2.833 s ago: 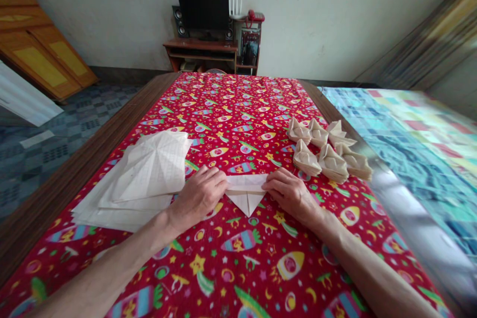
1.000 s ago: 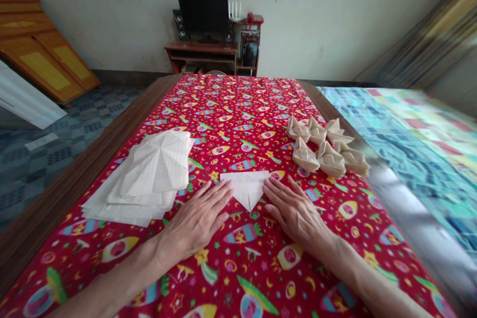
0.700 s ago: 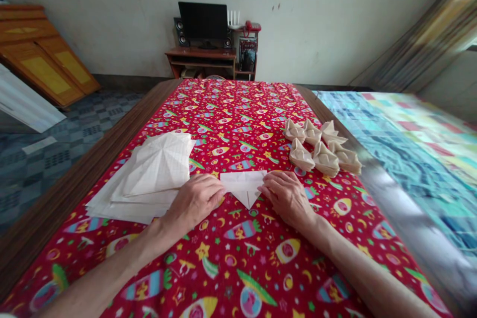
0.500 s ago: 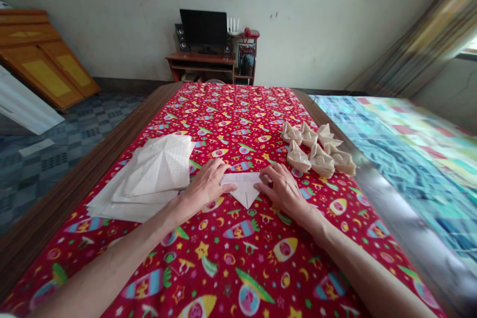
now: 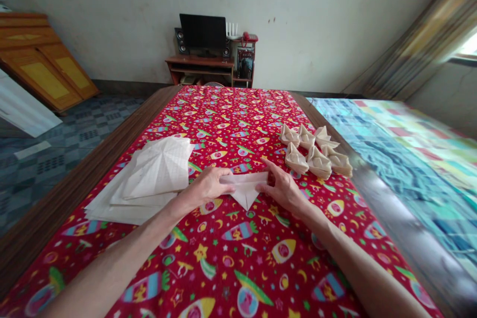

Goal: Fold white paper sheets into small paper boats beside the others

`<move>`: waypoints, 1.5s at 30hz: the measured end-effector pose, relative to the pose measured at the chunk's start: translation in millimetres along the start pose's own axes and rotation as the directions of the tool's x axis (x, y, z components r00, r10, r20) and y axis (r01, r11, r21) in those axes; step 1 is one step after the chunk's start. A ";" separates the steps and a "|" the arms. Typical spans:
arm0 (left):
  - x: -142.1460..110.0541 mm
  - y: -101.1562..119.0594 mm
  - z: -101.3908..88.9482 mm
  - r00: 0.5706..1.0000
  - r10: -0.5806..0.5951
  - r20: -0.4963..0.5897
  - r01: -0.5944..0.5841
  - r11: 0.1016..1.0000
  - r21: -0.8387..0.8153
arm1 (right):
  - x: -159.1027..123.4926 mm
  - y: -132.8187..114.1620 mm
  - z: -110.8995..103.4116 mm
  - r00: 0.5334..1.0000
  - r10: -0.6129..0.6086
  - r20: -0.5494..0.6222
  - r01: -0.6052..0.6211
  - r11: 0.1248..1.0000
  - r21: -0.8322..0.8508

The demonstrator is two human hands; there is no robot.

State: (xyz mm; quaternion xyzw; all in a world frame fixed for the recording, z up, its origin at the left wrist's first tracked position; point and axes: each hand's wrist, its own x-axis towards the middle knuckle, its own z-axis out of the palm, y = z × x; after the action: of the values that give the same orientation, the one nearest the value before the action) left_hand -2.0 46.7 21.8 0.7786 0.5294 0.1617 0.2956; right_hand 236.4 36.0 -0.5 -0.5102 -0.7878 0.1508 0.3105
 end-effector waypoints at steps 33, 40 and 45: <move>-32.3 -28.9 19.3 0.887 0.323 -0.329 -0.318 0.946 0.071 | -28.5 -10.6 -5.8 0.991 -0.129 0.039 0.130 0.991 -0.042; -27.9 -20.4 17.3 0.908 0.280 -0.313 -0.215 0.950 0.226 | -24.1 -17.3 -3.5 0.996 -0.076 0.041 0.085 0.955 -0.284; -26.1 -18.1 19.0 0.915 0.277 -0.294 -0.183 0.933 0.309 | -20.8 -18.8 -2.1 0.995 -0.043 0.092 0.076 0.913 -0.400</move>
State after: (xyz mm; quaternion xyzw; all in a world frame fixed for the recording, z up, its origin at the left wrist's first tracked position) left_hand -14.6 22.0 -2.7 0.8307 0.4927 0.2497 0.0698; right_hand 230.4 9.1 4.5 -0.5324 -0.8290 -0.0036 0.1709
